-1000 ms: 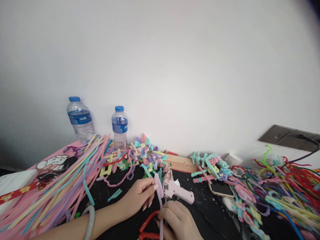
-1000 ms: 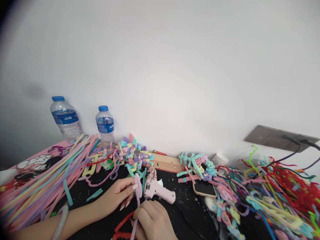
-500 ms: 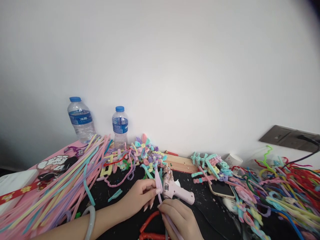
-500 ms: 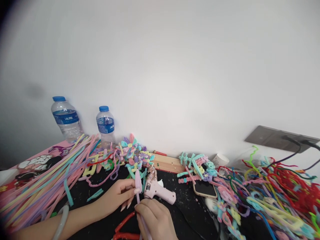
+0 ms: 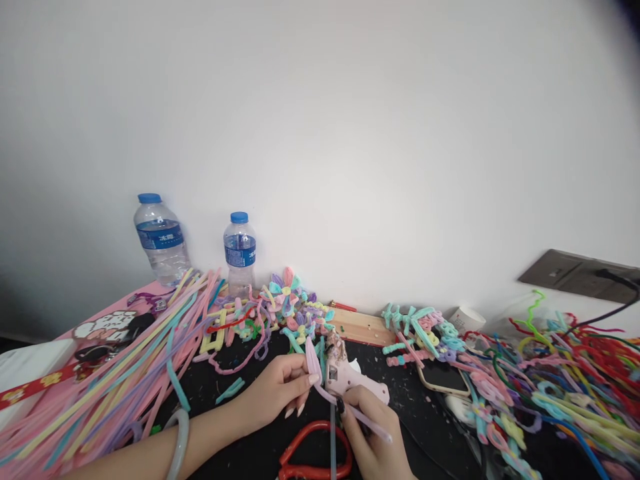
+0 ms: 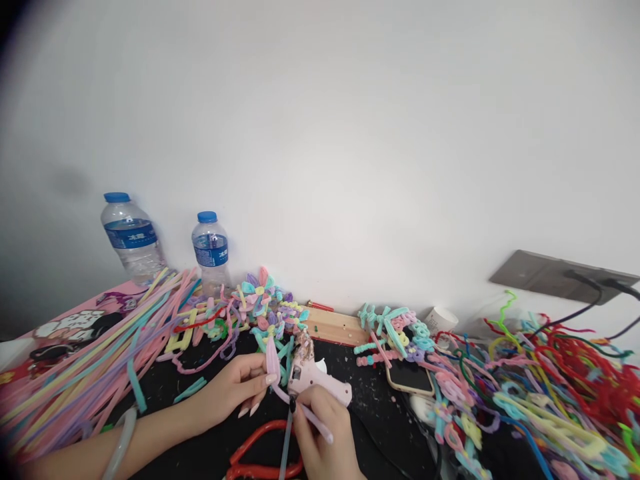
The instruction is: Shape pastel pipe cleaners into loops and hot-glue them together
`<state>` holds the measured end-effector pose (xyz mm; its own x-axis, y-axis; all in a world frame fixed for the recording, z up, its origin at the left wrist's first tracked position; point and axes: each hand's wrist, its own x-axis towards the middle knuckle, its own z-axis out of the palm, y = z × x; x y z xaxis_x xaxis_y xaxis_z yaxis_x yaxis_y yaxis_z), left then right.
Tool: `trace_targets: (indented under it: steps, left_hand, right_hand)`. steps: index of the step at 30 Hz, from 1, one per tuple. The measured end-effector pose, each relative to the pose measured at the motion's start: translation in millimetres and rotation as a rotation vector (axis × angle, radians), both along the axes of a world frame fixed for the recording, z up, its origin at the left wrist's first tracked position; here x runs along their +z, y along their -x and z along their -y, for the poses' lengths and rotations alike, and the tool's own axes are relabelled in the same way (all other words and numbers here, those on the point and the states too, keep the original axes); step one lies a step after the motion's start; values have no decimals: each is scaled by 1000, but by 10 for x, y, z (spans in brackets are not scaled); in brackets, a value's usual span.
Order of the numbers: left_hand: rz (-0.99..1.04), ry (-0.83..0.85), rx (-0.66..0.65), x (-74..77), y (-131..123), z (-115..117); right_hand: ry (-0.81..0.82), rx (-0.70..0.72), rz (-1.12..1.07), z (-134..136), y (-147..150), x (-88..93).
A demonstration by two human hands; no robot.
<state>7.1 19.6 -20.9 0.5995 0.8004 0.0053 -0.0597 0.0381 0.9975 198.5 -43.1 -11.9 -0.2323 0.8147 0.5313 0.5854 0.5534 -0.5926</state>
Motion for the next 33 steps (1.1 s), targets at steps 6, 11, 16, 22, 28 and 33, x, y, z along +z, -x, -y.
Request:
trace_targets:
  steps: [6,11,16,22,28,33]
  left_hand:
    - [-12,4,-81,42,9,2]
    - [-61,-8,-98,78,10,23]
    - [-80,-10,-122,78,21,31]
    - [-85,17,-219,137,52,47]
    - [-61,123,-337,121,84,37]
    - [5,232,-431,148,92,21]
  right_hand:
    - [64,-32,-61,3,-9,-28]
    - [106,-25,-100,8,-16,-36]
    - [119,-32,-133,2,-7,-41]
    - [97,-44,-133,-11,-24,-73]
    - [37,-10,-184,26,11,-35]
    - [70,-34,-255,45,9,-83]
